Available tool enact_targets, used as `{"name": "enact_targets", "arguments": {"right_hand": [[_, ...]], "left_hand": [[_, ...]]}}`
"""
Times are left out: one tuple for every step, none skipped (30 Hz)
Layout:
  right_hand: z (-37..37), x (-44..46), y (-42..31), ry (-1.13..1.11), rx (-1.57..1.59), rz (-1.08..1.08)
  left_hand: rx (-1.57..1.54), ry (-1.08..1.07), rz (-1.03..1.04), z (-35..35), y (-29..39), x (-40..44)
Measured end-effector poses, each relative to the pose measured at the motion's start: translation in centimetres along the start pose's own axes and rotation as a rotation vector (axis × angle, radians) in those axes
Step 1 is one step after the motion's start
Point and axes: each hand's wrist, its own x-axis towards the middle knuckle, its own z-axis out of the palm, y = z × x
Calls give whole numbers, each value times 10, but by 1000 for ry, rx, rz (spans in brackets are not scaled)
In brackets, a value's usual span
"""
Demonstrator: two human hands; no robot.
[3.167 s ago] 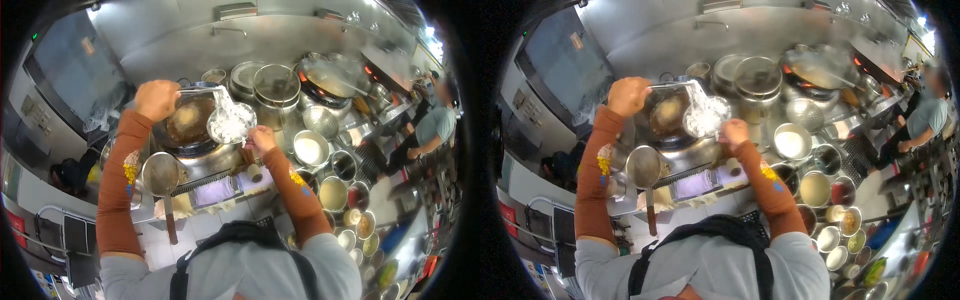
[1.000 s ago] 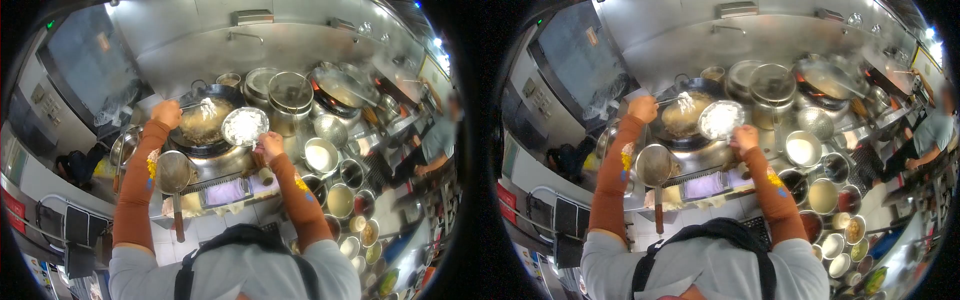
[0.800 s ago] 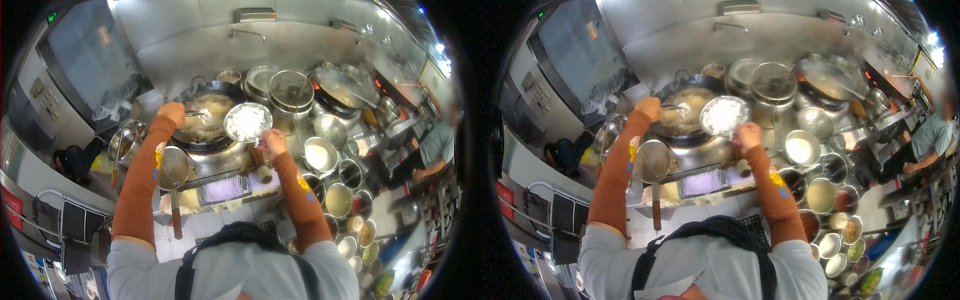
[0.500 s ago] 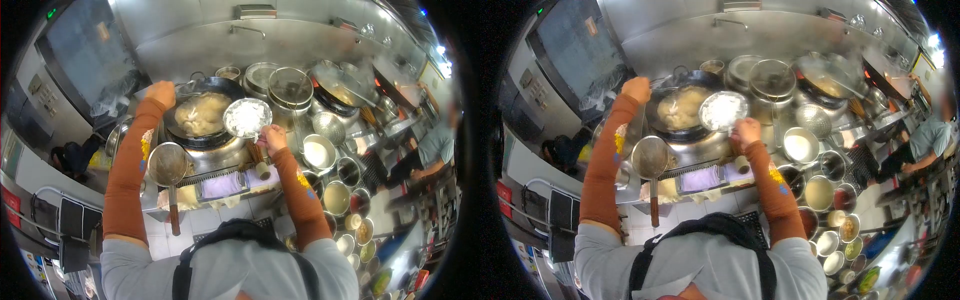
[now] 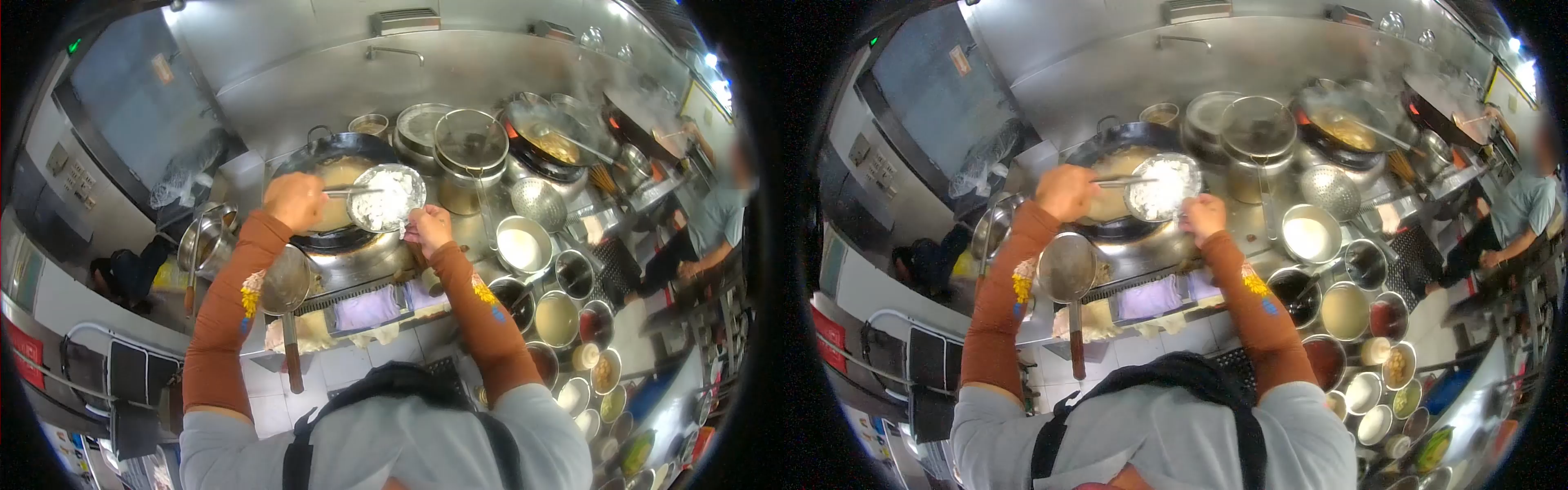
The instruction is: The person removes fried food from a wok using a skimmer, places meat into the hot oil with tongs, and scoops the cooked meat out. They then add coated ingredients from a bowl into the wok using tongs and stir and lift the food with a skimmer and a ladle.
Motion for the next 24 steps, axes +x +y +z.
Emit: {"name": "enact_targets", "arguments": {"right_hand": [[-2, 2, 1, 14, -2, 6], [-4, 4, 2, 24, -3, 11], [-6, 6, 3, 33, -5, 17], [-8, 9, 5, 29, 1, 13], [-11, 12, 7, 25, 8, 8], [-14, 14, 9, 23, 15, 4], [-17, 16, 11, 34, 6, -6], [-19, 17, 12, 45, -4, -16], [-21, 19, 13, 56, -13, -25], [-22, 18, 11, 57, -12, -25], [-22, 16, 9, 58, -12, -22], [-21, 14, 6, 60, -12, -19], [-20, 12, 4, 55, -3, -19], [-20, 11, 1, 51, 4, -16], [-21, 11, -1, 48, 10, -12], [-22, 12, -1, 46, -10, -23], [-23, 13, -1, 45, -29, -31], [-23, 14, 0, 42, -49, -37], [-24, 14, 0, 40, -45, -32], [-22, 15, 0, 34, -41, -27], [-20, 16, 0, 25, -34, -24], [-18, 18, 2, 37, -38, -25], [-16, 20, 6, 48, -42, -27], [-13, 22, 8, 56, -46, -29]], "left_hand": [[-10, 54, -24, -9, -3, 2], [-20, 108, -51, -18, -6, 5], [-28, 163, -80, -28, -10, 8], [-12, 140, -109, -38, -14, 12], [4, 117, -139, -49, -19, 17], [21, 94, -167, -55, -24, 23], [19, 99, -179, -53, -32, 30], [17, 104, -192, -43, -42, 38], [15, 108, -206, -32, -50, 46], [29, 63, -235, -19, -56, 54], [42, 17, -265, -6, -59, 60], [55, -30, -295, 6, -64, 66], [52, -28, -322, 10, -66, 70], [48, -29, -349, 16, -68, 73], [41, -31, -376, 23, -69, 75], [23, -18, -341, 20, -67, 75], [5, -8, -306, 11, -62, 72], [-13, 1, -274, 5, -59, 69], [-47, -14, -176, 5, -53, 64], [-79, -27, -82, 6, -44, 56], [-109, -37, 11, 5, -34, 47], [-82, -100, 19, 0, -15, 36], [-56, -161, 24, -3, 5, 25], [-15, -123, 43, 6, 16, 18]]}}
